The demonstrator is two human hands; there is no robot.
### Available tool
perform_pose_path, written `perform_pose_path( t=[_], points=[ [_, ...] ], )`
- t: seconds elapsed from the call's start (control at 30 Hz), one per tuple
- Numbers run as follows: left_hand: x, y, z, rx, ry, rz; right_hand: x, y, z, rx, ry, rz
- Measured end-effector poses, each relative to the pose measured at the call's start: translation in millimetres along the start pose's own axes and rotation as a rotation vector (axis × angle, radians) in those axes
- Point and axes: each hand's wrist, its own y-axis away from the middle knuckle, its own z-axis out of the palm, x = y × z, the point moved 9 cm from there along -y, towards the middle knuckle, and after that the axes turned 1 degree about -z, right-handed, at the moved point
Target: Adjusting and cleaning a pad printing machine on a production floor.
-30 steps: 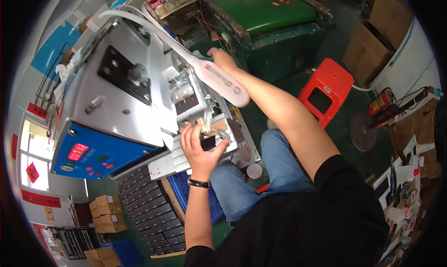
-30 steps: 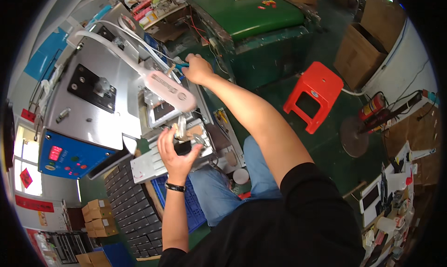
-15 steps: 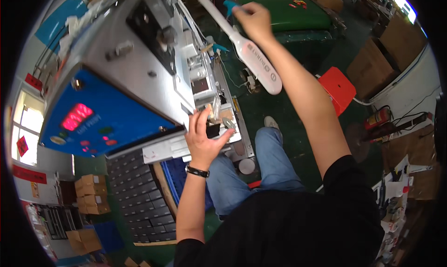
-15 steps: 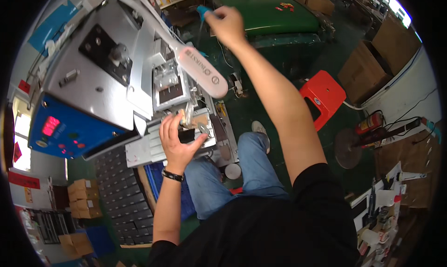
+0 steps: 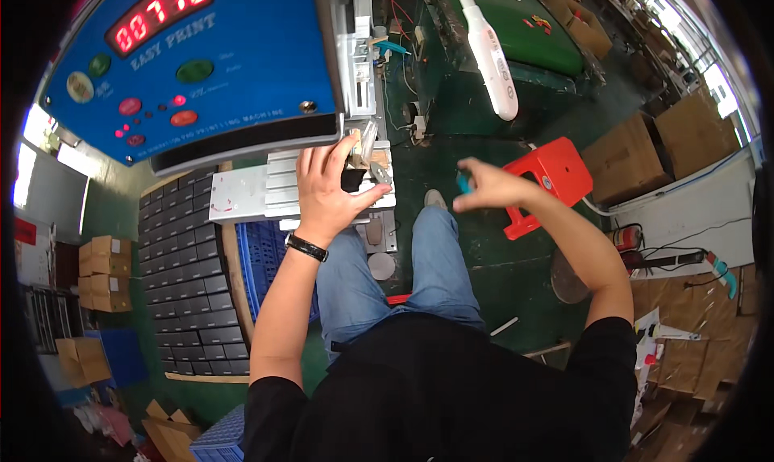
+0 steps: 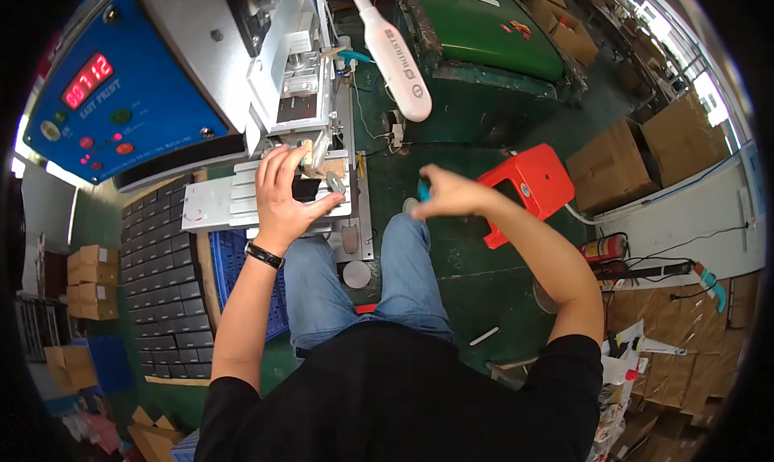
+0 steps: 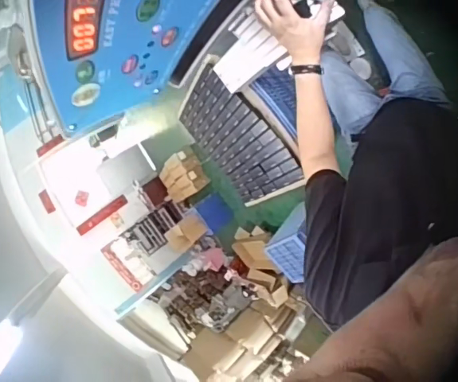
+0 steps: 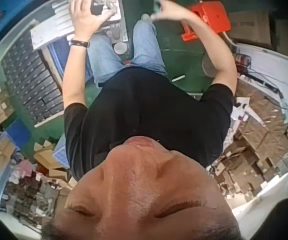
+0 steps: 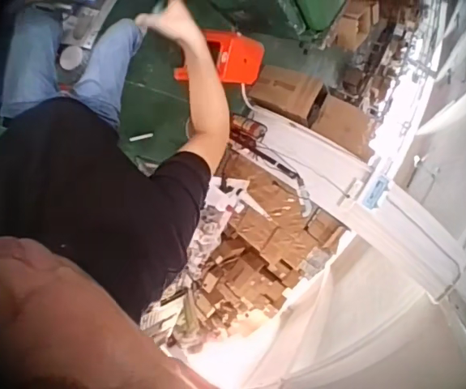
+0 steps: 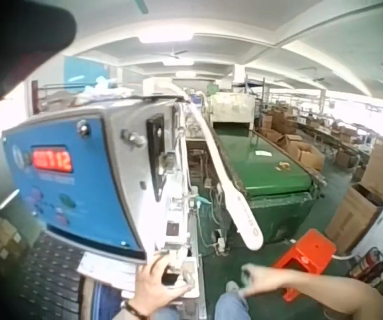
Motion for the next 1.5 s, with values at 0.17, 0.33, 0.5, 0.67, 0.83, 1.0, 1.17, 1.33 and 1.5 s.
perform_pose_path(
  t=[0.17,0.33,0.5,0.67,0.83,1.0,1.17,1.33,1.5],
  points=[
    [2.0,-0.8,-4.2,0.035,0.006,0.034,-39.7,27.2,4.8,-0.130,0.170,-0.172],
    [-0.1,1.2,-3.9,0.021,0.012,0.023,-135.8,29.8,-38.5,0.088,0.036,-0.594],
    [0.2,0.7,-5.5,0.054,-0.008,0.053,-197.2,3.6,-41.3,-0.017,0.153,-0.712],
    [-0.4,0.0,-7.8,0.064,0.017,0.052,-218.9,-18.1,-27.3,-0.080,0.220,-0.703],
    [-1.1,0.7,-7.7,0.063,0.023,0.046,-222.1,-23.5,-21.2,-0.105,0.233,-0.680],
    [-2.7,2.0,-5.7,0.058,0.020,0.042,-229.3,-18.5,-17.1,-0.070,0.330,-0.684],
    [-3.7,2.9,-5.4,0.063,0.028,0.040,-237.0,-11.5,-13.9,-0.001,0.512,-0.650],
    [-4.6,3.2,-3.7,0.044,0.020,0.024,-247.0,-8.2,-15.5,0.121,0.508,-0.672],
    [-5.6,3.1,-2.1,0.030,0.014,0.014,-249.1,-10.4,-13.6,0.154,0.545,-0.677]
  ],
)
